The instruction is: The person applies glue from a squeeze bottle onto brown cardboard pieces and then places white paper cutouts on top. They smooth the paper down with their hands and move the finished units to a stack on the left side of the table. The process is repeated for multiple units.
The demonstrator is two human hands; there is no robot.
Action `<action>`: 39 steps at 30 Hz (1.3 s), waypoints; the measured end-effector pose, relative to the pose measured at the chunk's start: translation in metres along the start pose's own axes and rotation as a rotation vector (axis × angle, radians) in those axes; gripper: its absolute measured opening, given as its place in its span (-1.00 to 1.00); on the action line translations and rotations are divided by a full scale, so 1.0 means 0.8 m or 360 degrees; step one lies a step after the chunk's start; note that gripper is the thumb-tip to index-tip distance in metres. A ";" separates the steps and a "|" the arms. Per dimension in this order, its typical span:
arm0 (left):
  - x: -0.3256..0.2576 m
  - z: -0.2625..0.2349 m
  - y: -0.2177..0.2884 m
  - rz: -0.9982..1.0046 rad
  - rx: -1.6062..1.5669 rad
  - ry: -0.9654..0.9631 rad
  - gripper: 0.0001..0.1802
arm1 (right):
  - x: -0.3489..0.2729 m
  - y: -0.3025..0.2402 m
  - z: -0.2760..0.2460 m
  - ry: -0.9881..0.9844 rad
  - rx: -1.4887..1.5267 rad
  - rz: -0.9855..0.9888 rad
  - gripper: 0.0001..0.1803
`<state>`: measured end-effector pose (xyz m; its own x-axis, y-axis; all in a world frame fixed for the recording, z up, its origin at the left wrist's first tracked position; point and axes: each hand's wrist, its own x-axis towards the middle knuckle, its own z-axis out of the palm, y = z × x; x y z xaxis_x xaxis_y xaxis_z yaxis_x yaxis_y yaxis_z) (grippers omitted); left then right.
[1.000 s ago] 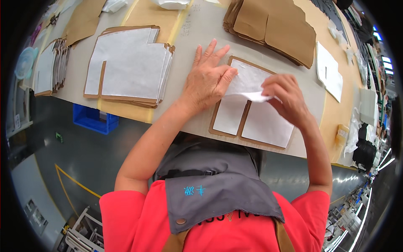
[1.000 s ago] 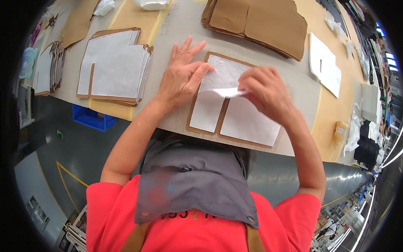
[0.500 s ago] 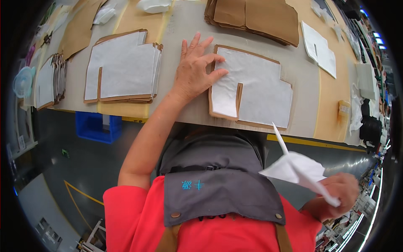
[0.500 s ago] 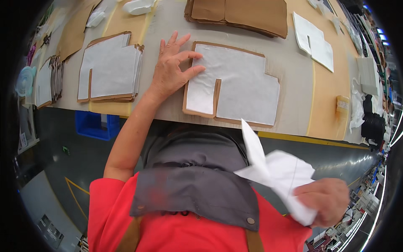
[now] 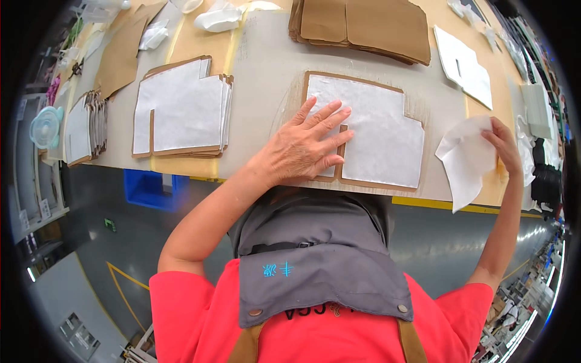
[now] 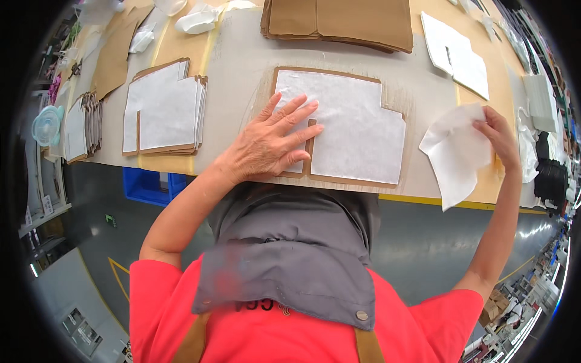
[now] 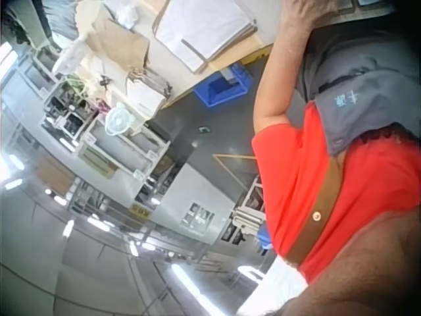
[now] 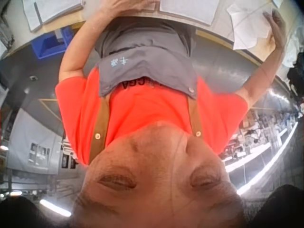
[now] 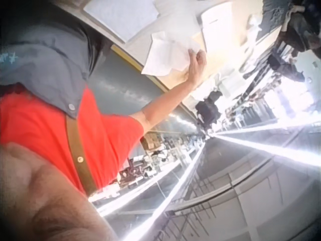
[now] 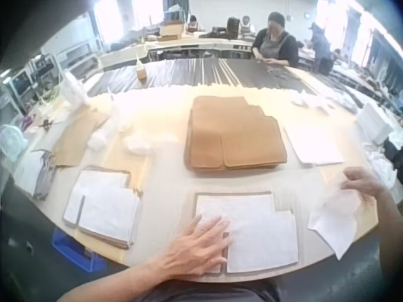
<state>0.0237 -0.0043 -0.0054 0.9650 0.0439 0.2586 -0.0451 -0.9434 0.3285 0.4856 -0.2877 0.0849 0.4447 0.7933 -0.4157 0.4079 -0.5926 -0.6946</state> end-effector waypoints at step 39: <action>-0.006 0.010 0.055 -0.0015 -0.0136 -0.0198 -0.15 | 0.111 -0.172 0.214 -0.0142 -0.0412 -0.0327 -0.61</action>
<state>0.0191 -0.0486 0.0005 0.9898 0.0065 0.1424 -0.0527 -0.9116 0.4076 0.3324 -0.1123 0.0428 0.2653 0.9020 -0.3405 0.6758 -0.4259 -0.6016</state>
